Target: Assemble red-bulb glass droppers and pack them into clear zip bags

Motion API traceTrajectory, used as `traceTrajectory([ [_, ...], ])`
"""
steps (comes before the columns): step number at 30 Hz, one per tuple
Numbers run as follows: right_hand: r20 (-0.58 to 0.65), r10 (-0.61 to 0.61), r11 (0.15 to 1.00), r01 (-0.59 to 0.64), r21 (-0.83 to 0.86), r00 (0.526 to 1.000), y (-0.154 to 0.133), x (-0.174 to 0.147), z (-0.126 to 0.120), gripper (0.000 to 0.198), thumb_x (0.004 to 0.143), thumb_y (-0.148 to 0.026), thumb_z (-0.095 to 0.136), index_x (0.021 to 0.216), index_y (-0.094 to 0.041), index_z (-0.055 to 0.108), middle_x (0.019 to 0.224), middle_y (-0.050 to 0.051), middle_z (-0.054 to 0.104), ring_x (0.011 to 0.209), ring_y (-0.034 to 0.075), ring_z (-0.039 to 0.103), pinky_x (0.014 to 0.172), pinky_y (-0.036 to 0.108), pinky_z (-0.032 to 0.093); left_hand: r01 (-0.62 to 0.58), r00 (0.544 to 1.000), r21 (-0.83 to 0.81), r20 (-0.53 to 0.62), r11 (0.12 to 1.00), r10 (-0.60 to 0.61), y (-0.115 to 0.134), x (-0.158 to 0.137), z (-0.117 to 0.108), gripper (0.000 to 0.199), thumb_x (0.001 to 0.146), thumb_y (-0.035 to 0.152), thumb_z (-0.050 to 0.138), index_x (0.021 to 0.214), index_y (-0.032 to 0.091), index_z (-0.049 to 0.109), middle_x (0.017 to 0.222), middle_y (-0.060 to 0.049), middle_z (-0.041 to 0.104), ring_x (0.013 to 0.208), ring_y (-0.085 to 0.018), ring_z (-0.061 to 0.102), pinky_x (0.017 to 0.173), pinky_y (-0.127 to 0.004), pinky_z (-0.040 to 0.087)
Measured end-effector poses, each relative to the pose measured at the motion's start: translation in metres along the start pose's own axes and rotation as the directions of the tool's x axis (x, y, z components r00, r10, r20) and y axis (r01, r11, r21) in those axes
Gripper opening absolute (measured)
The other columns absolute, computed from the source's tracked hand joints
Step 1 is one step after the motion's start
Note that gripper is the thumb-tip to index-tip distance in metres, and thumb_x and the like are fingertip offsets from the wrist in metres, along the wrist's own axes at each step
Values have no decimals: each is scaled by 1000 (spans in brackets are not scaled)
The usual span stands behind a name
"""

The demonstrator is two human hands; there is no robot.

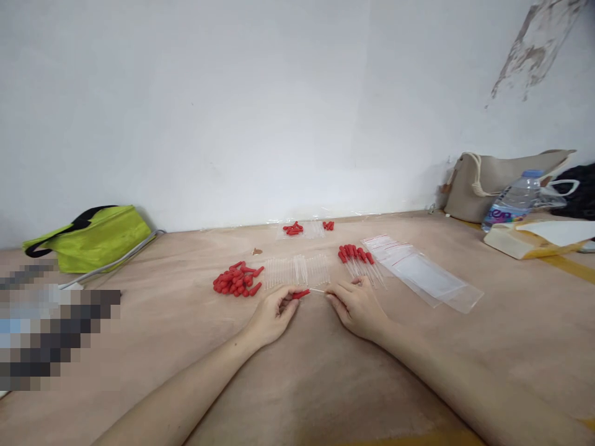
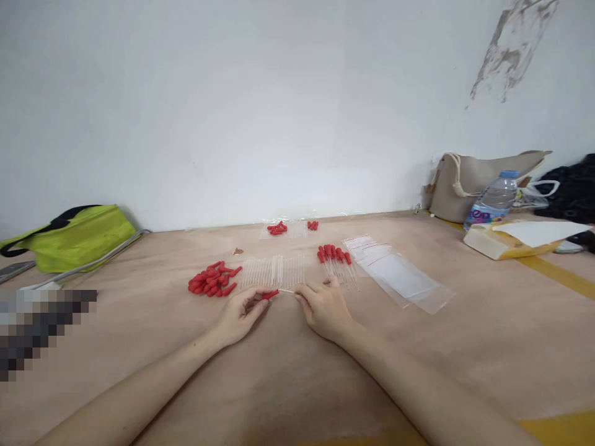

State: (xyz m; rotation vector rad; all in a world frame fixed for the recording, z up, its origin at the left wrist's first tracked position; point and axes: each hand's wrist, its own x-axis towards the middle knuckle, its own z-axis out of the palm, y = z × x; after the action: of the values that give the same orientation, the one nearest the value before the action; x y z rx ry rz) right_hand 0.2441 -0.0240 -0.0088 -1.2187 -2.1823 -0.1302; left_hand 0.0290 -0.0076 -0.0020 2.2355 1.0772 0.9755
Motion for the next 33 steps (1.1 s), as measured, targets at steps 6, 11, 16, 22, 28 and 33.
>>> traceTrajectory([
  [6, 10, -57, 998, 57, 16, 998, -4, 2, 2, 22, 88, -19, 35, 90, -19, 57, 87, 1, 65, 75, 11, 56, 80, 30, 24, 28, 999, -41, -37, 999, -29, -5, 1, 1, 20, 81, 27, 52, 98, 18, 59, 85, -4, 62, 76, -15, 57, 67, -27, 48],
  [11, 47, -96, 992, 91, 89, 994, -3, 3, 1, 24, 88, -19, 35, 91, -21, 59, 87, 2, 65, 74, 11, 56, 76, 28, 27, -61, 998, -36, -29, 997, 60, -2, 3, -2, 18, 84, 28, 50, 91, 19, 64, 85, -4, 63, 79, -15, 57, 71, -26, 45],
  [16, 52, -153, 984, 147, 106, 987, 3, 4, 0, 24, 86, -17, 39, 93, -23, 61, 84, 0, 65, 75, 10, 55, 75, 28, 25, -118, 991, 8, 59, 993, 118, 2, 1, -6, 18, 86, 23, 47, 86, 18, 64, 82, -4, 60, 77, -14, 55, 72, -26, 43],
  [22, 44, -195, 981, 194, 18, 980, 2, 4, 5, 26, 84, -13, 40, 92, -23, 62, 78, 0, 64, 71, 11, 54, 75, 30, 23, -123, 982, 19, 147, 992, 119, 13, -2, 2, 17, 85, 23, 47, 83, 18, 64, 78, -3, 60, 73, -13, 56, 68, -24, 44],
  [28, -22, -21, 998, 22, 52, 1000, 5, 1, 1, 22, 88, -19, 37, 90, -21, 59, 85, 1, 66, 73, 12, 56, 75, 30, 24, -18, 997, -91, -71, 996, 12, 1, 2, 1, 18, 85, 28, 46, 88, 17, 60, 78, -3, 62, 70, -14, 59, 66, -25, 45],
  [33, -62, -8, 992, 16, 125, 998, 3, 2, -1, 20, 88, -20, 37, 90, -20, 57, 82, 1, 67, 68, 12, 57, 75, 31, 25, 121, 988, -207, -65, 971, -137, -15, 7, -3, 19, 85, 32, 44, 87, 15, 52, 70, -1, 61, 64, -13, 59, 64, -25, 45],
])
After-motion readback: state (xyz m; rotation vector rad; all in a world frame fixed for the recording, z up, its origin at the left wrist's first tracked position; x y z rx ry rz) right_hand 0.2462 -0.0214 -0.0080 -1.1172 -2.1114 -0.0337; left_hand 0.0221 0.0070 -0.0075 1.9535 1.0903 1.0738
